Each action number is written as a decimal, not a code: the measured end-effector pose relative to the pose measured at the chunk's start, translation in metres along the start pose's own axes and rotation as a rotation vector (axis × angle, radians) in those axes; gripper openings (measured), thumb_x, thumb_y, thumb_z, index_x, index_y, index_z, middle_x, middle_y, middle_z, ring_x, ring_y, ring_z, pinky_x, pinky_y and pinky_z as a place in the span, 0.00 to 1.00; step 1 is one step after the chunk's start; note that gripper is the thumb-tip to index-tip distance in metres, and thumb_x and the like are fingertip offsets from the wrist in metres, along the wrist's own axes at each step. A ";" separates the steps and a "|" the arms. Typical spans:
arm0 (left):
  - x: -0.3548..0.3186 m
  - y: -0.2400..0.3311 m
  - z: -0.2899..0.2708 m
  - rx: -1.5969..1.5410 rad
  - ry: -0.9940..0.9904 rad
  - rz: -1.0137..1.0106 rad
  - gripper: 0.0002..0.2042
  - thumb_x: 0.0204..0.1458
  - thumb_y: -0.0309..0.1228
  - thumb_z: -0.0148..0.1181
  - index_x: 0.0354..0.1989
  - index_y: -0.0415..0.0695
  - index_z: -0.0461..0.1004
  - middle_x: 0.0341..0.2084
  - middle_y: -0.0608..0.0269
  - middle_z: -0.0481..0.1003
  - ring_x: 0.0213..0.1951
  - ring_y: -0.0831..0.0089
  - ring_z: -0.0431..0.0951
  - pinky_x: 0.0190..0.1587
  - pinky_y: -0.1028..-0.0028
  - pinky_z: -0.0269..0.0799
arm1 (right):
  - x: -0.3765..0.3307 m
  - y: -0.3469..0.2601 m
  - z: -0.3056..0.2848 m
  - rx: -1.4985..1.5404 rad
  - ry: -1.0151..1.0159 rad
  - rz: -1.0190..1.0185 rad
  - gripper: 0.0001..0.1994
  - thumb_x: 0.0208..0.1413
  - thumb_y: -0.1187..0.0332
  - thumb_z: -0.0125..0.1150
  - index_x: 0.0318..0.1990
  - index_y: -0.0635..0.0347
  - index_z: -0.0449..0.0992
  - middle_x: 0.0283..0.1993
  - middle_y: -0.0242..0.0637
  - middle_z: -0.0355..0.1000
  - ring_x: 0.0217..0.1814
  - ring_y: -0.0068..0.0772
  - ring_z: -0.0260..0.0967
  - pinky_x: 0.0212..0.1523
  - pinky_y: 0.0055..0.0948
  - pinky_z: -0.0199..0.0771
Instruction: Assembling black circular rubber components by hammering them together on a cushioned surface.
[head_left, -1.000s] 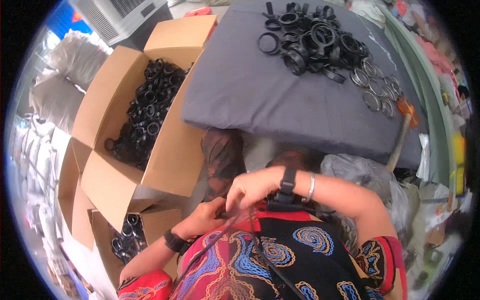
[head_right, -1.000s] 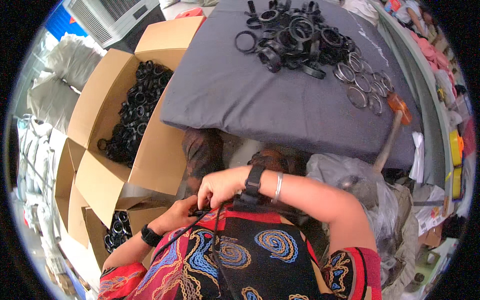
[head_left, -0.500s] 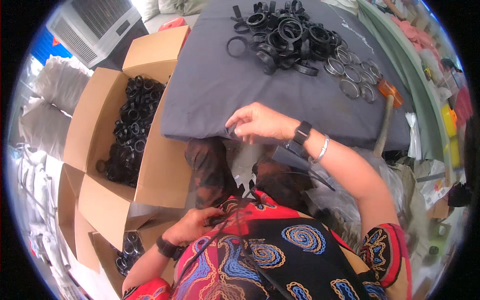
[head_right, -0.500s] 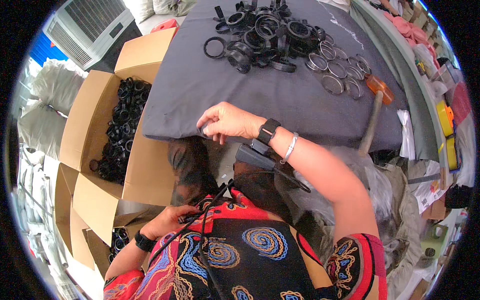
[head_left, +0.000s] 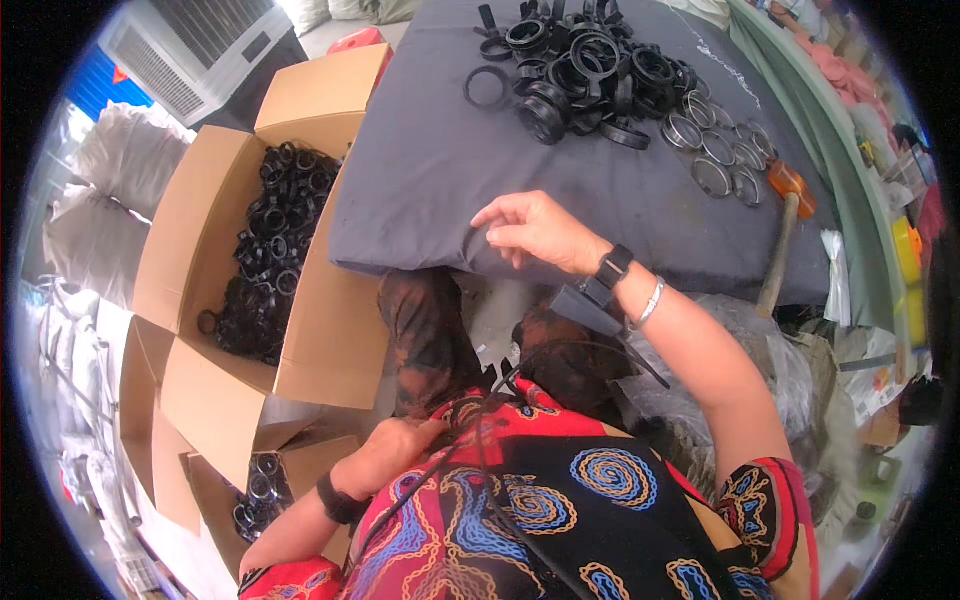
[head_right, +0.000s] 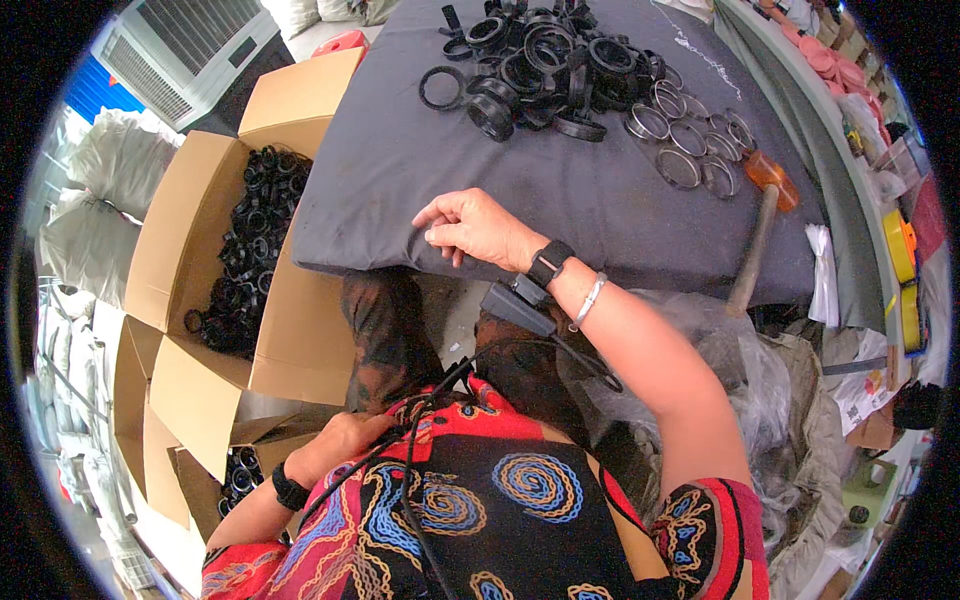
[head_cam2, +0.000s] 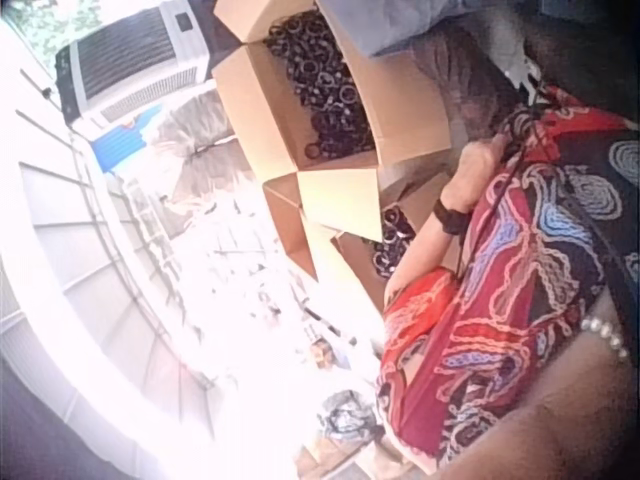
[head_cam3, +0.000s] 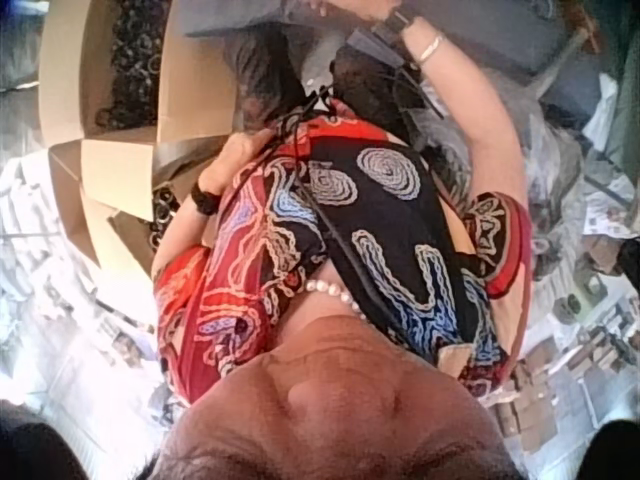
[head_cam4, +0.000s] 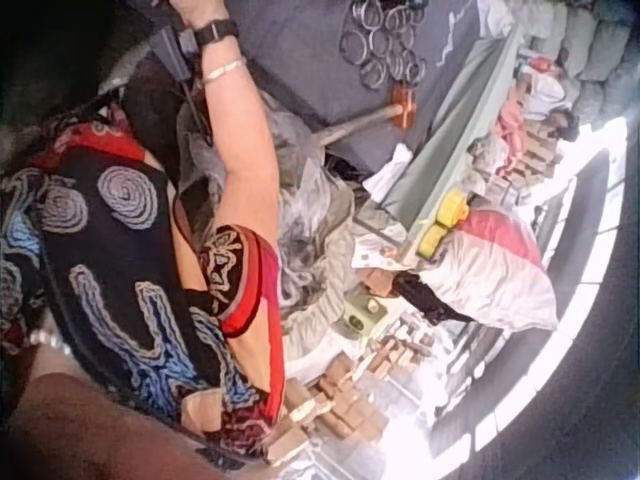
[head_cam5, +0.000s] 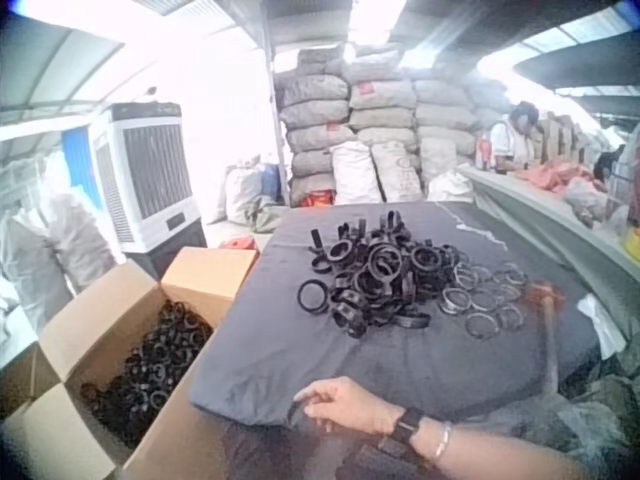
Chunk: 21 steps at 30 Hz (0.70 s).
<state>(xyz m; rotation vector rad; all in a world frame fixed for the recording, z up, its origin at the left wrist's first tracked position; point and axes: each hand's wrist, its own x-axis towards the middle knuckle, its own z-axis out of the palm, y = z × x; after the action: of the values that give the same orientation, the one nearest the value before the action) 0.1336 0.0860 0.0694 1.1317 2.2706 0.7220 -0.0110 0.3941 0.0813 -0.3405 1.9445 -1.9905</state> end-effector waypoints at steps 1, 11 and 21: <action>-0.001 0.001 0.002 0.047 0.007 -0.011 0.14 0.47 0.35 0.55 0.38 0.40 0.67 0.22 0.48 0.73 0.28 0.48 0.74 0.30 0.57 0.69 | 0.000 -0.001 0.001 0.002 -0.003 -0.002 0.12 0.54 0.73 0.55 0.45 0.68 0.73 0.29 0.31 0.70 0.26 0.19 0.67 0.23 0.19 0.71; 0.009 -0.008 0.031 0.527 0.057 -0.290 0.10 0.44 0.36 0.56 0.30 0.45 0.67 0.17 0.59 0.74 0.23 0.59 0.77 0.28 0.63 0.69 | -0.003 -0.006 0.005 -0.036 0.000 -0.002 0.12 0.53 0.74 0.55 0.45 0.67 0.73 0.28 0.28 0.68 0.26 0.17 0.67 0.24 0.19 0.71; 0.000 -0.010 0.017 -0.385 -0.066 -0.373 0.17 0.43 0.35 0.64 0.40 0.37 0.74 0.27 0.47 0.76 0.32 0.55 0.77 0.38 0.67 0.71 | -0.004 -0.003 0.008 -0.043 0.024 0.002 0.11 0.54 0.74 0.55 0.45 0.66 0.73 0.28 0.27 0.68 0.27 0.17 0.67 0.24 0.18 0.70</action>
<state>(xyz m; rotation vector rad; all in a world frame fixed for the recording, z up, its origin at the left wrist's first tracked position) 0.1387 0.0851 0.0501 0.5272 2.0826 0.8991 -0.0047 0.3886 0.0852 -0.3262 2.0046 -1.9626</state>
